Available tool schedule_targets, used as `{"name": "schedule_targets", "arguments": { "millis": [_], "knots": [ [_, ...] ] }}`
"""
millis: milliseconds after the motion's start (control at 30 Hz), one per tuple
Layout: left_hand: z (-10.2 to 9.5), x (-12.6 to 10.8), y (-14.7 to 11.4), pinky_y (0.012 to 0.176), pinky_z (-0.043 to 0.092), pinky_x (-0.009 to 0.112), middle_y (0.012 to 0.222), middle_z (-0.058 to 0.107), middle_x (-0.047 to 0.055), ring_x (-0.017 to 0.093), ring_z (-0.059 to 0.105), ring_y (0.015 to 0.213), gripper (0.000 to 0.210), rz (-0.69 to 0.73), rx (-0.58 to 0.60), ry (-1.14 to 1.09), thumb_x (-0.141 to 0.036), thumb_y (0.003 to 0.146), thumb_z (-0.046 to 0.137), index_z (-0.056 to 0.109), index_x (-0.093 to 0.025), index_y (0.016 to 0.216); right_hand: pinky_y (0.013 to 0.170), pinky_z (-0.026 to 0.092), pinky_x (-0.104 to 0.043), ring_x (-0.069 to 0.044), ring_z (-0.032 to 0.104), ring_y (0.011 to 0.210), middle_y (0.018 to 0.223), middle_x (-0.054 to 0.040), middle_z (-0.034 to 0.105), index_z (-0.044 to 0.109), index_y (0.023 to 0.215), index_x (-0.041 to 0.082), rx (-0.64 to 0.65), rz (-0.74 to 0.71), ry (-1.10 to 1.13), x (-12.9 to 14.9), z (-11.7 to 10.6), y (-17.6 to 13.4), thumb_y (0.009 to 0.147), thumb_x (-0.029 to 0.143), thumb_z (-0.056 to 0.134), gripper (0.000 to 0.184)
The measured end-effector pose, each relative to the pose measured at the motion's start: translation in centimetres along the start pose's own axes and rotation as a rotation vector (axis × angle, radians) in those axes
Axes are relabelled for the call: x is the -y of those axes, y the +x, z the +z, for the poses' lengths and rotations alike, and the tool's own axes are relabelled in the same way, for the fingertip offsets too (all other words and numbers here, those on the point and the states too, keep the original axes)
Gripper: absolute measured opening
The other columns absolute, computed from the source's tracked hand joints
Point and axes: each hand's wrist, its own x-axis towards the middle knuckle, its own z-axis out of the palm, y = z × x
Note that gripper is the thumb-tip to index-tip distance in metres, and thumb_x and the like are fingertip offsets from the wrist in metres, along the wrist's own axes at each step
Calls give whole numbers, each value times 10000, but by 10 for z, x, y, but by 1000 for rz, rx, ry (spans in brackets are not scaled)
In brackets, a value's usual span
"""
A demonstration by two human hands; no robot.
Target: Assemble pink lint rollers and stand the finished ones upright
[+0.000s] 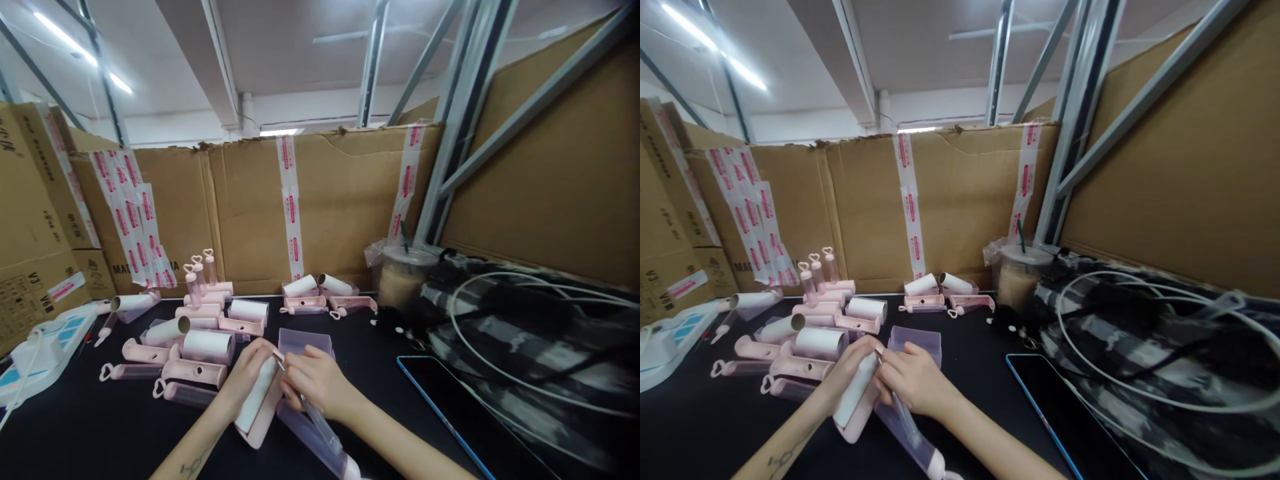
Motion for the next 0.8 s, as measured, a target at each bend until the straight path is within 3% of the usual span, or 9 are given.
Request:
{"name": "schedule_targets", "arguments": {
  "millis": [133, 200, 300, 367, 533, 667, 800],
  "knots": [
    [5, 5, -2, 530, 319, 203, 628, 451, -51, 90, 418, 549, 281, -154, 5, -190, -431, 703, 620, 504, -175, 692, 464, 240, -256, -101, 385, 452, 574, 9, 514, 473, 619, 183, 24, -12, -77, 2, 1, -2, 869, 173, 415, 257],
    [6, 3, -3, 508, 304, 192, 625, 423, -58, 76, 395, 530, 318, -147, 8, -222, -453, 695, 627, 467, -179, 696, 463, 267, -250, -105, 428, 466, 575, 4, 531, 497, 647, 182, -30, 33, -7, -2, 0, -1, 891, 217, 410, 262],
    [7, -2, -5, 535, 325, 186, 640, 435, -47, 83, 411, 565, 304, -71, 0, -134, -451, 718, 602, 475, -175, 719, 519, 369, -232, -114, 531, 552, 682, -35, 602, 560, 817, 167, -139, 294, 256, -14, -4, -1, 923, 309, 363, 265],
    [7, -4, -7, 540, 338, 197, 639, 453, -36, 96, 420, 570, 289, -53, 3, -63, -456, 756, 539, 504, -169, 745, 532, 402, -221, -107, 546, 537, 673, -27, 607, 566, 879, 172, -110, 499, 469, -20, -11, -2, 936, 338, 324, 299],
    [3, 1, -5, 557, 376, 250, 628, 500, -15, 145, 468, 586, 292, -59, -46, -27, -418, 782, 417, 559, -166, 819, 400, 329, -196, -80, 416, 404, 570, 36, 474, 518, 912, 189, -101, 753, 824, -19, -31, 1, 928, 433, 262, 354],
    [-1, 2, 0, 701, 392, 274, 747, 574, 19, 175, 505, 736, 254, 18, -65, 64, -343, 774, 416, 587, -156, 780, 390, 300, -193, -63, 376, 385, 547, 38, 422, 492, 681, 179, -19, 723, 839, -12, -37, 4, 918, 401, 319, 368],
    [1, -5, -3, 713, 386, 277, 736, 573, 16, 180, 505, 747, 250, 26, -60, 100, -344, 785, 410, 582, -164, 759, 486, 358, -206, -91, 437, 480, 549, 24, 445, 512, 669, 176, 75, 609, 680, -10, -32, 6, 918, 335, 322, 351]
  ]
}}
